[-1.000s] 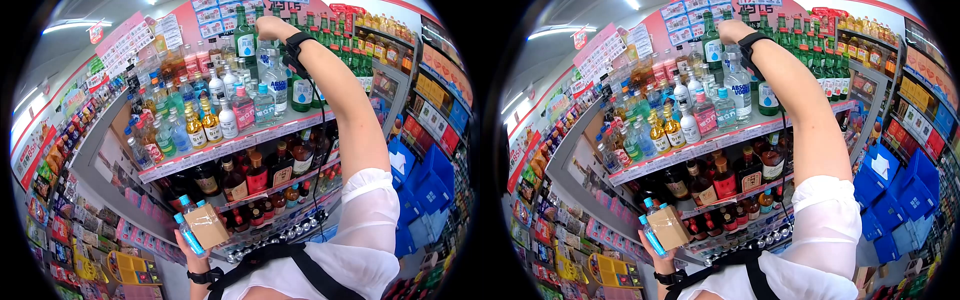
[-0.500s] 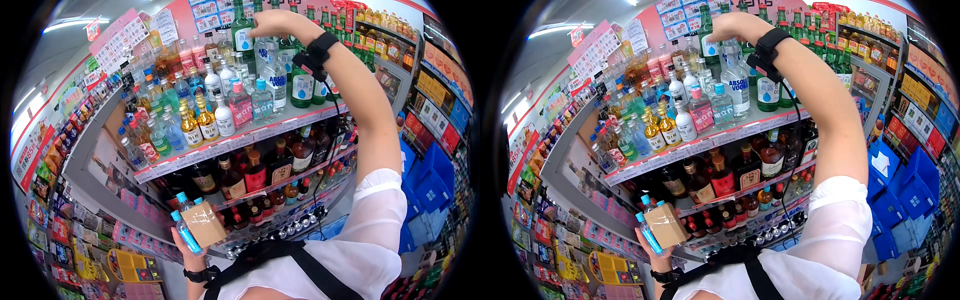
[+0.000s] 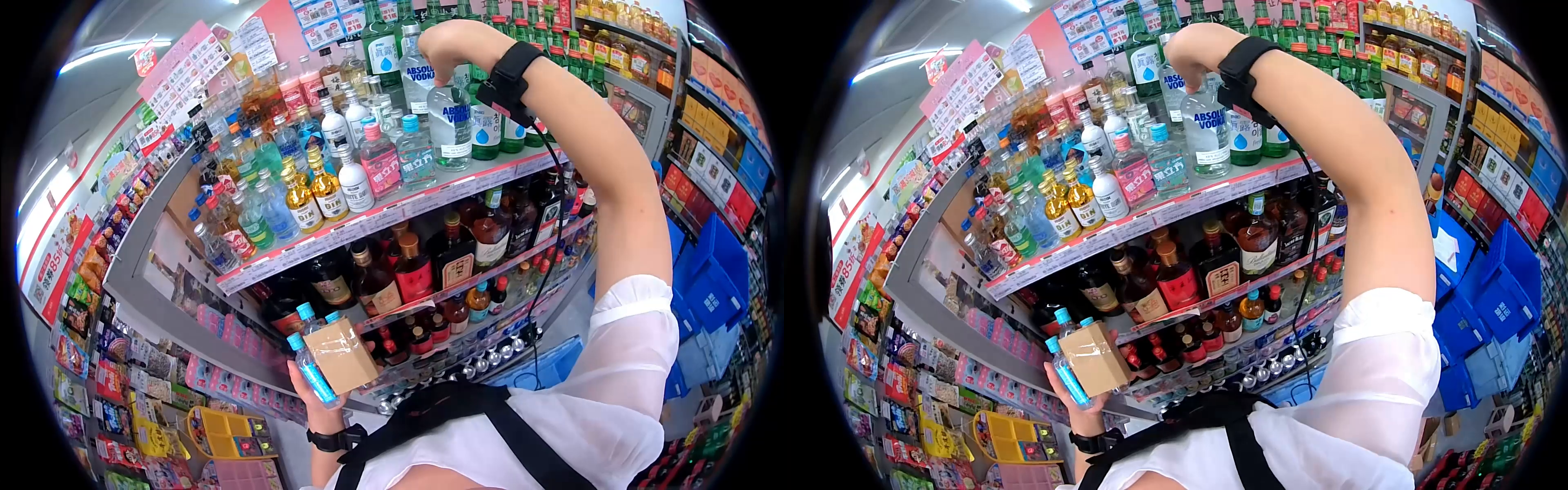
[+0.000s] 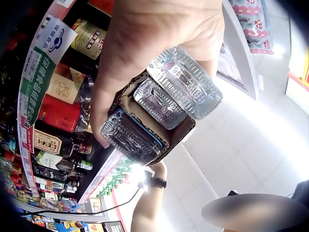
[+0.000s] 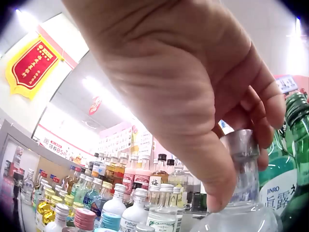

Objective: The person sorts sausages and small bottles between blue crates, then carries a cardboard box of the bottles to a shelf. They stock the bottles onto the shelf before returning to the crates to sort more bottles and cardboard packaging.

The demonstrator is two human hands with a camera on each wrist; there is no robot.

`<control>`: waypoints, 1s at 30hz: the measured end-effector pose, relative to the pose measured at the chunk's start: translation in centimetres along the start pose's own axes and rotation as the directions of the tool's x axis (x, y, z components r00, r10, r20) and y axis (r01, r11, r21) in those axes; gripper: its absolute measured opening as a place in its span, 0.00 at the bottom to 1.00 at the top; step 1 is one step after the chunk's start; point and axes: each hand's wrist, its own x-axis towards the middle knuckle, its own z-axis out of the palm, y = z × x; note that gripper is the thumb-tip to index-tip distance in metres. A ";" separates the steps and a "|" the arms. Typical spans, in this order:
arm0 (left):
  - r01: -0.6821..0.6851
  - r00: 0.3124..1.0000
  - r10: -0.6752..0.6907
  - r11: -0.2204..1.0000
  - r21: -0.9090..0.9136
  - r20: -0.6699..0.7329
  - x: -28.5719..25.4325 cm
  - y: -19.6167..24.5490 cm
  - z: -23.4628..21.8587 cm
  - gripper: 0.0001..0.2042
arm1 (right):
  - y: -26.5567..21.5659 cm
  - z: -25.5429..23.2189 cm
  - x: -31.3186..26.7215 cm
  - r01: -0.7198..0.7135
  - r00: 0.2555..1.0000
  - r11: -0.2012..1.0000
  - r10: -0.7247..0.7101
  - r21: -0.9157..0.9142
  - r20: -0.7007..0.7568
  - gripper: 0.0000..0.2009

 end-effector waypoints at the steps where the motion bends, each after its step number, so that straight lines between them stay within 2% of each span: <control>1: 0.015 1.000 -0.016 0.999 0.037 0.017 -0.1 0.1 -0.1 0.47 | -0.2 -0.2 -0.6 0.002 0.996 1.000 0.000 0.022 -0.093 0.16; 4: -0.006 1.000 0.006 1.000 0.010 -0.010 -0.3 0.2 -0.2 0.47 | -1.8 -2.2 -0.5 -0.012 0.953 0.980 0.072 0.200 -0.294 0.11; 6: -0.012 1.000 0.012 1.000 0.014 -0.017 -0.5 0.3 -0.2 0.48 | -2.6 -0.7 3.8 -0.007 0.882 0.993 0.063 0.120 -0.466 0.08; 8: -0.031 0.998 0.030 1.000 -0.002 -0.054 -0.7 0.5 -0.5 0.49 | -3.9 1.7 6.6 0.018 0.812 0.978 -0.135 -0.207 -0.568 0.06; 10: -0.060 0.991 0.055 0.997 -0.040 -0.122 -1.3 0.5 -2.1 0.49 | -4.5 3.0 7.5 0.097 0.831 0.950 -0.242 -0.298 -0.501 0.09; 11: -0.110 0.974 0.081 0.986 -0.127 -0.209 -1.9 0.2 -4.0 0.50 | -4.6 3.8 8.2 0.093 0.827 0.940 -0.257 -0.329 -0.500 0.09; 14: -0.121 0.974 0.087 0.980 -0.156 -0.207 -2.2 0.7 -4.6 0.50 | -4.3 4.7 10.7 0.098 0.869 0.934 -0.248 -0.343 -0.428 0.10; 15: -0.144 0.964 0.101 0.976 -0.164 -0.248 -2.2 1.0 -4.4 0.50 | -4.6 4.2 10.6 0.080 0.888 0.920 -0.241 -0.383 -0.393 0.11; 18: -0.139 0.980 0.119 0.983 -0.122 -0.161 -1.9 1.7 -3.3 0.50 | -5.5 2.6 10.4 0.058 0.971 0.886 -0.157 -0.461 -0.179 0.12; 19: -0.131 0.990 0.124 0.986 -0.103 -0.066 -1.7 2.0 -3.4 0.50 | -5.6 2.6 10.5 0.049 0.979 0.879 -0.136 -0.474 -0.152 0.13; 23: -0.143 0.988 0.138 0.988 -0.065 -0.069 -1.4 2.4 -3.0 0.49 | -5.0 2.9 10.6 0.083 0.968 0.865 -0.188 -0.494 -0.166 0.13; 27: -0.142 0.988 0.135 0.984 -0.106 -0.068 -1.4 2.4 -3.0 0.49 | -4.8 2.8 11.1 0.037 0.983 0.904 -0.109 -0.426 -0.145 0.15; 30: -0.151 0.988 0.147 0.984 -0.094 -0.042 -1.4 2.4 -3.1 0.49 | -4.9 2.1 10.0 0.017 0.996 0.905 -0.053 -0.425 -0.073 0.16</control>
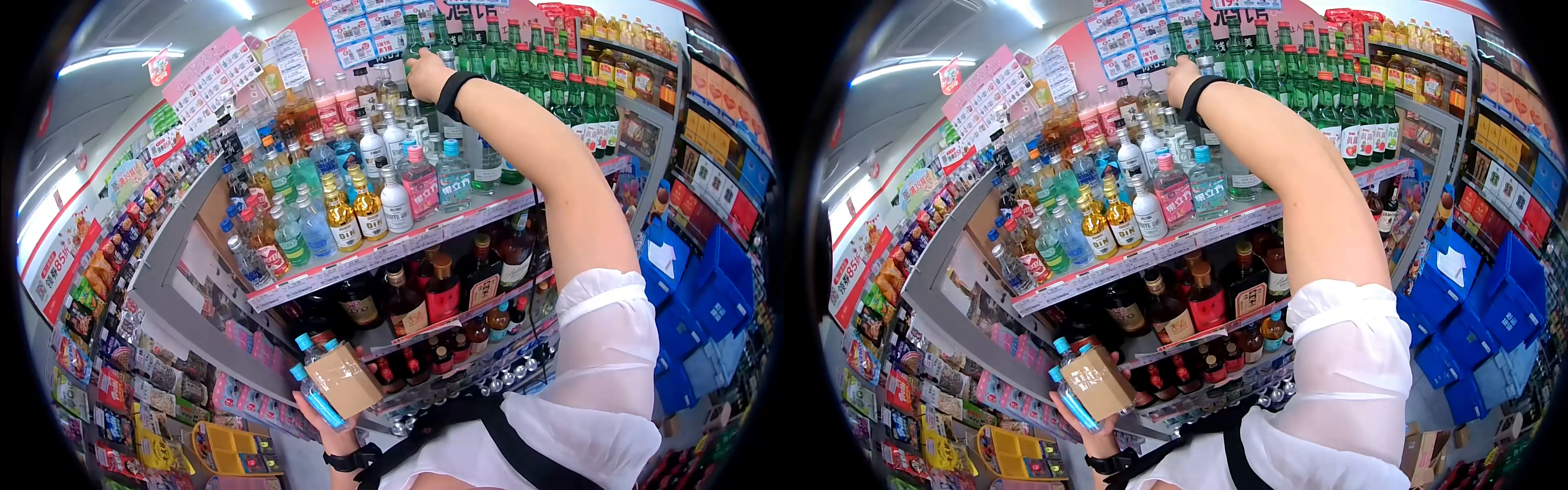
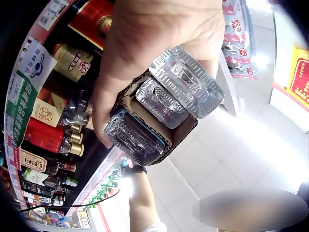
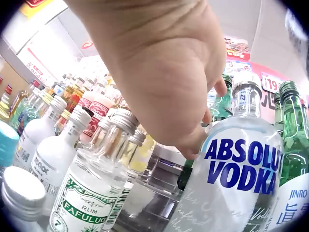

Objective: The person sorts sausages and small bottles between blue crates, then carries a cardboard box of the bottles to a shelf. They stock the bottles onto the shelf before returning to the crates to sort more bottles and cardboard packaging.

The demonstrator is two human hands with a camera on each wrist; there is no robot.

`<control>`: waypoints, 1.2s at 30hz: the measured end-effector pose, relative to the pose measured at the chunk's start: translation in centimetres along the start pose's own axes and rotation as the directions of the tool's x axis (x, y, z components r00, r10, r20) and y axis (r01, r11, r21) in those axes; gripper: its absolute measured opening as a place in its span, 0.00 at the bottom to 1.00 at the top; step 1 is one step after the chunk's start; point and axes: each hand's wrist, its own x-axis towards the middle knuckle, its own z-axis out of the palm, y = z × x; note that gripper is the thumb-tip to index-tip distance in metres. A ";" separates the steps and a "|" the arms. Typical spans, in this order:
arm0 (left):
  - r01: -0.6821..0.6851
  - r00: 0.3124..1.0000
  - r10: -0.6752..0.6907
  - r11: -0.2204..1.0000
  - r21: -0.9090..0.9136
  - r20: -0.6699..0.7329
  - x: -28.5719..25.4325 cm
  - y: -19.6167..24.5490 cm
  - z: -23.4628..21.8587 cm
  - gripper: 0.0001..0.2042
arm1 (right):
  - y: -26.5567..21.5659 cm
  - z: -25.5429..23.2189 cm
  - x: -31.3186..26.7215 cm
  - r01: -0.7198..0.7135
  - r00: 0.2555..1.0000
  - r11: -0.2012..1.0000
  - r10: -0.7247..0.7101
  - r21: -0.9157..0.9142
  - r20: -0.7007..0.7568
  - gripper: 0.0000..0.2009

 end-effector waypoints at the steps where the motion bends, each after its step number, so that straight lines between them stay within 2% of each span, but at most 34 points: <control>1: -0.001 1.000 0.001 1.000 0.008 0.012 0.0 0.0 -0.1 0.49 | 0.0 -0.4 -0.4 -0.022 1.000 0.999 0.022 0.028 0.010 0.15; 3: -0.009 1.000 0.008 1.000 0.024 0.026 -0.1 0.1 0.0 0.49 | -0.1 -0.9 -0.9 -0.065 0.998 0.994 0.063 0.084 0.029 0.15; 6: -0.017 1.000 0.016 0.999 0.041 0.025 -0.1 0.1 0.2 0.49 | 0.1 -0.2 0.0 -0.037 0.996 0.993 0.028 0.109 0.086 0.17; 13: -0.012 1.000 0.013 1.000 0.013 -0.014 -0.3 0.1 0.7 0.49 | 1.3 0.0 -0.6 -0.028 0.999 0.973 0.037 0.231 -0.038 0.13; 16: 0.007 1.000 -0.007 1.000 0.009 -0.027 -0.3 0.0 0.6 0.49 | 2.7 -0.2 -1.4 -0.078 0.981 0.959 0.122 0.272 -0.150 0.13; 17: 0.021 0.999 -0.021 1.000 0.006 -0.026 -0.4 0.1 0.6 0.49 | 3.3 -0.4 -2.5 -0.067 0.968 0.927 0.150 0.369 -0.200 0.16; 18: 0.031 0.999 -0.031 0.999 -0.009 -0.023 -0.4 0.0 0.6 0.49 | 3.2 -0.6 -3.1 -0.202 0.935 0.821 0.325 0.534 -0.145 0.22; 21: 0.048 0.999 -0.048 0.998 -0.028 -0.014 -0.3 -0.2 1.0 0.49 | 4.9 -0.8 -4.8 -0.121 0.948 0.853 0.252 0.508 -0.197 0.21; 22: 0.051 0.999 -0.051 0.996 -0.076 0.002 -0.2 -0.4 1.5 0.49 | 5.3 -0.1 -5.3 -0.077 0.916 0.860 0.261 0.504 -0.306 0.20; 24: 0.057 0.998 -0.053 0.984 -0.169 0.029 -0.2 -0.7 2.5 0.49 | 6.6 1.2 -5.1 0.004 0.902 0.796 0.259 0.605 -0.346 0.20; 25: 0.088 0.996 -0.089 0.995 -0.037 -0.031 -0.4 -0.7 1.5 0.49 | 6.9 -2.2 -9.6 0.096 0.927 0.717 0.188 0.691 -0.324 0.21; 26: 0.104 0.994 -0.105 0.994 -0.034 -0.040 -0.7 -0.9 1.2 0.49 | 7.0 -0.2 -9.4 0.061 0.852 0.759 0.299 0.648 -0.431 0.20; 28: 0.134 0.989 -0.135 0.991 -0.030 -0.058 -0.6 -1.3 1.6 0.50 | 6.4 -1.6 -12.8 0.075 0.851 0.655 0.350 0.752 -0.391 0.19; 31: 0.174 0.985 -0.174 0.985 0.002 0.005 -0.3 -2.2 2.9 0.50 | 6.1 -0.3 -14.6 0.060 0.860 0.570 0.388 0.820 -0.332 0.20; 34: 0.216 0.976 -0.214 0.976 -0.021 0.048 -0.2 -3.3 3.1 0.50 | 4.0 0.9 -17.0 -0.081 0.754 0.535 0.585 0.841 -0.299 0.23; 35: 0.224 0.974 -0.222 0.974 -0.046 0.042 -0.2 -3.9 3.3 0.50 | 3.4 2.3 -17.1 -0.055 0.735 0.589 0.571 0.806 -0.367 0.27; 36: 0.232 0.972 -0.230 0.970 -0.070 0.037 -0.1 -4.3 3.5 0.50 | 3.3 2.2 -17.6 -0.130 0.780 0.518 0.579 0.845 -0.236 0.23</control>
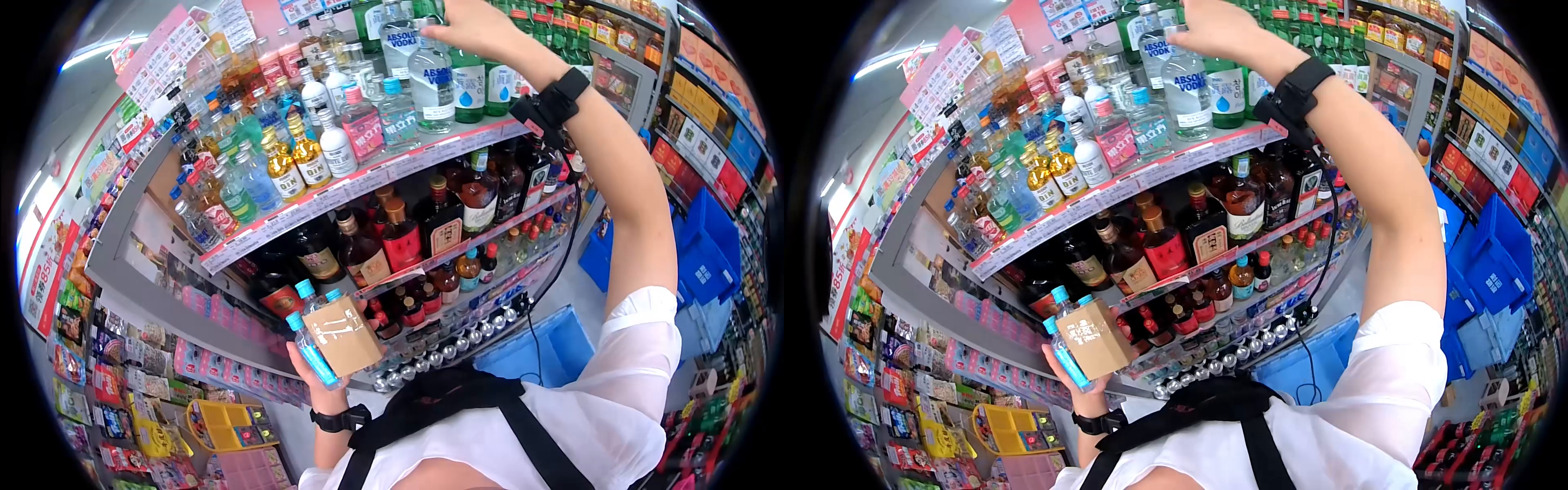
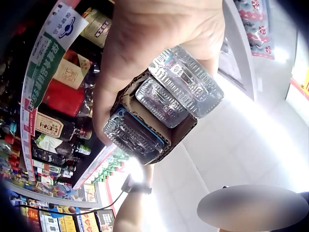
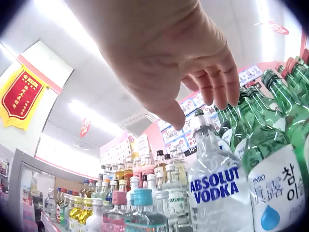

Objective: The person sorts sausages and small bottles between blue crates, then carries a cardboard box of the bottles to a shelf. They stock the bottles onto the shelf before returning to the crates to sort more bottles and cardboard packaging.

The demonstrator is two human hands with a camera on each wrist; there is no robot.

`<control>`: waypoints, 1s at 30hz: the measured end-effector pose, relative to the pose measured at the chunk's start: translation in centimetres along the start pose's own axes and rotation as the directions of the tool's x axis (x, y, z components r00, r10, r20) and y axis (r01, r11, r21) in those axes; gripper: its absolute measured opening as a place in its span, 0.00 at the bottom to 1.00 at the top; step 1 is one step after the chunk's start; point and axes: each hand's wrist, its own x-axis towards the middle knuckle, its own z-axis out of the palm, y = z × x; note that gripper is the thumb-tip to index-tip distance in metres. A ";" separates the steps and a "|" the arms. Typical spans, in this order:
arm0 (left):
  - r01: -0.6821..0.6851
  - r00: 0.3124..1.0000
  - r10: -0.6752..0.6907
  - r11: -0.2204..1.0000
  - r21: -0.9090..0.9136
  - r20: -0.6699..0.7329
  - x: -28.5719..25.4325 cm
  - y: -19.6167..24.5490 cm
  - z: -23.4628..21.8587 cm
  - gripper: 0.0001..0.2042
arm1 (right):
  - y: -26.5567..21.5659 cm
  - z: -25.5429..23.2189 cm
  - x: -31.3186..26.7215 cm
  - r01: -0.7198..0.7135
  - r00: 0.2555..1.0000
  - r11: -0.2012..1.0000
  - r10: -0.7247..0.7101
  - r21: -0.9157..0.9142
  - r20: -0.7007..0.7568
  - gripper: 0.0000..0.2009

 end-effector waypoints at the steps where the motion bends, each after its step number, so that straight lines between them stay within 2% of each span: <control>1: 0.024 0.999 -0.024 1.000 0.018 0.039 0.3 -0.4 0.2 0.50 | 0.6 0.7 -0.3 -0.028 0.996 0.998 0.032 -0.050 0.087 0.22; 2: 0.034 0.998 -0.036 0.999 0.034 0.051 0.5 -0.9 0.3 0.50 | 1.4 1.7 -0.9 -0.051 0.983 0.993 0.068 -0.102 0.172 0.21; 3: 0.044 0.997 -0.047 0.998 0.051 0.063 0.7 -1.4 0.3 0.50 | 1.7 1.8 -2.2 0.029 0.990 0.996 -0.017 -0.086 0.141 0.23; 4: 0.052 0.995 -0.057 0.996 0.069 0.076 0.9 -1.8 0.4 0.50 | 1.7 1.8 -2.9 -0.006 0.957 0.998 0.022 -0.056 0.288 0.23; 6: 0.077 0.995 -0.076 0.997 -0.007 0.069 1.3 -2.5 0.9 0.51 | 1.7 2.4 -4.6 -0.063 0.880 0.998 0.065 -0.019 0.471 0.23; 8: 0.106 0.989 -0.087 0.980 -0.168 0.118 1.6 -3.7 1.9 0.50 | 2.8 4.8 -6.6 -0.001 0.908 1.000 0.009 -0.019 0.419 0.24; 9: 0.115 0.987 -0.118 0.993 0.041 0.106 1.8 -3.9 1.7 0.50 | 2.6 4.9 -7.4 -0.033 0.883 0.999 0.019 0.022 0.469 0.25; 12: 0.134 0.989 -0.140 0.986 0.094 0.057 1.8 -5.0 1.9 0.50 | 2.5 6.5 -9.1 -0.104 0.861 0.992 0.057 0.067 0.505 0.25; 13: 0.140 0.989 -0.144 0.987 0.082 0.040 1.7 -5.2 2.0 0.50 | 2.4 7.1 -9.9 -0.091 0.924 0.992 0.054 0.081 0.378 0.23; 14: 0.148 0.987 -0.152 0.986 0.079 0.047 1.6 -5.5 2.0 0.51 | 2.2 7.3 -10.2 -0.086 0.936 0.993 0.054 0.079 0.348 0.23; 16: 0.164 0.984 -0.168 0.984 0.072 0.058 1.5 -5.9 2.0 0.51 | 2.4 7.4 -10.4 -0.073 0.935 0.993 0.034 0.098 0.354 0.24; 19: 0.163 0.984 -0.170 0.977 0.135 0.045 1.4 -6.4 2.1 0.51 | 2.0 7.6 -10.9 -0.175 0.926 0.976 0.117 0.132 0.359 0.24; 22: 0.154 0.987 -0.161 0.975 0.162 0.027 1.2 -6.9 2.3 0.51 | 2.2 8.3 -11.4 -0.163 0.949 0.974 0.112 0.156 0.294 0.24; 25: 0.154 0.987 -0.160 0.974 0.164 0.029 0.9 -7.2 2.5 0.51 | 2.2 8.4 -11.5 -0.232 0.924 0.954 0.155 0.191 0.349 0.25; 30: 0.143 0.988 -0.151 0.974 0.175 0.033 0.5 -7.6 2.4 0.51 | 2.4 8.8 -11.7 -0.237 0.925 0.944 0.147 0.231 0.349 0.26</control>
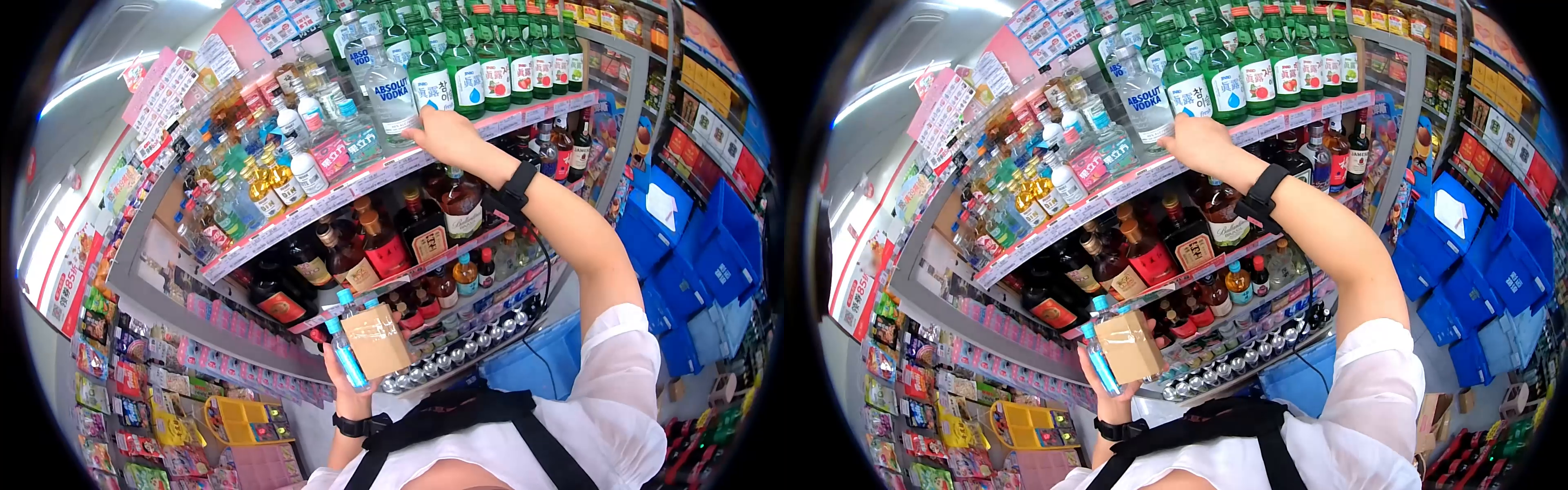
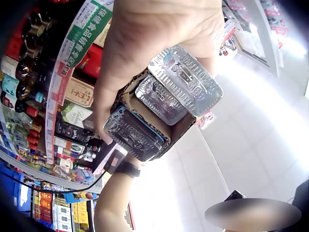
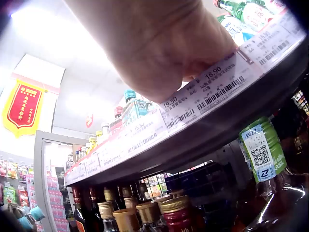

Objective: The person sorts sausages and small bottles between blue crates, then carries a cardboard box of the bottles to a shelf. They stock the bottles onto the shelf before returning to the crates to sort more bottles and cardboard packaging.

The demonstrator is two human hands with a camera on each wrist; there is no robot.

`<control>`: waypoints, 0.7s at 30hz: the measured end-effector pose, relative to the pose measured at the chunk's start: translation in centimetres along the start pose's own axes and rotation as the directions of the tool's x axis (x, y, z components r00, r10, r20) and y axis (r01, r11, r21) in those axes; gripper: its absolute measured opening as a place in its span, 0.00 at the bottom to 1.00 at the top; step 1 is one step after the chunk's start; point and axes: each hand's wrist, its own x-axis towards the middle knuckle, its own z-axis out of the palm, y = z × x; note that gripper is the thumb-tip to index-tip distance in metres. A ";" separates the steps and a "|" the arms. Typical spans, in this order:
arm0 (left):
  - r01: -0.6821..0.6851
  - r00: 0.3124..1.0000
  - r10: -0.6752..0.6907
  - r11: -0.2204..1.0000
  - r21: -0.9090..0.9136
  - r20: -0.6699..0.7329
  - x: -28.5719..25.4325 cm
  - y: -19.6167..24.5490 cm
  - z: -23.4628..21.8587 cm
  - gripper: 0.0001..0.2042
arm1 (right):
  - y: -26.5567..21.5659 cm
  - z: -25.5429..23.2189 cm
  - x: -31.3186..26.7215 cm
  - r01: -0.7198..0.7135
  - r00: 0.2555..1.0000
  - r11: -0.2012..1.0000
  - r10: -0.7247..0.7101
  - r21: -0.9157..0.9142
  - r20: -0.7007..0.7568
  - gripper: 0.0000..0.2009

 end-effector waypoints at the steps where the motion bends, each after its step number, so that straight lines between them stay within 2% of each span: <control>1: 0.000 1.000 0.000 1.000 0.011 -0.008 -0.1 0.0 0.0 0.51 | 0.1 0.1 0.0 0.005 1.000 1.000 -0.005 0.002 0.003 0.26; 11: -0.005 1.000 0.005 0.999 -0.036 -0.008 -1.3 0.3 -0.1 0.51 | 0.1 -0.1 0.3 0.037 0.999 0.998 -0.035 -0.040 0.041 0.27; 13: -0.019 0.999 0.016 0.998 -0.060 -0.047 -1.4 0.4 0.6 0.52 | -0.2 -0.2 0.1 0.032 0.999 0.998 -0.030 -0.053 0.039 0.26; 21: -0.021 0.999 0.016 0.994 -0.109 -0.050 -2.1 1.1 0.8 0.53 | 0.4 0.0 0.2 0.035 0.999 0.999 -0.036 0.022 0.020 0.22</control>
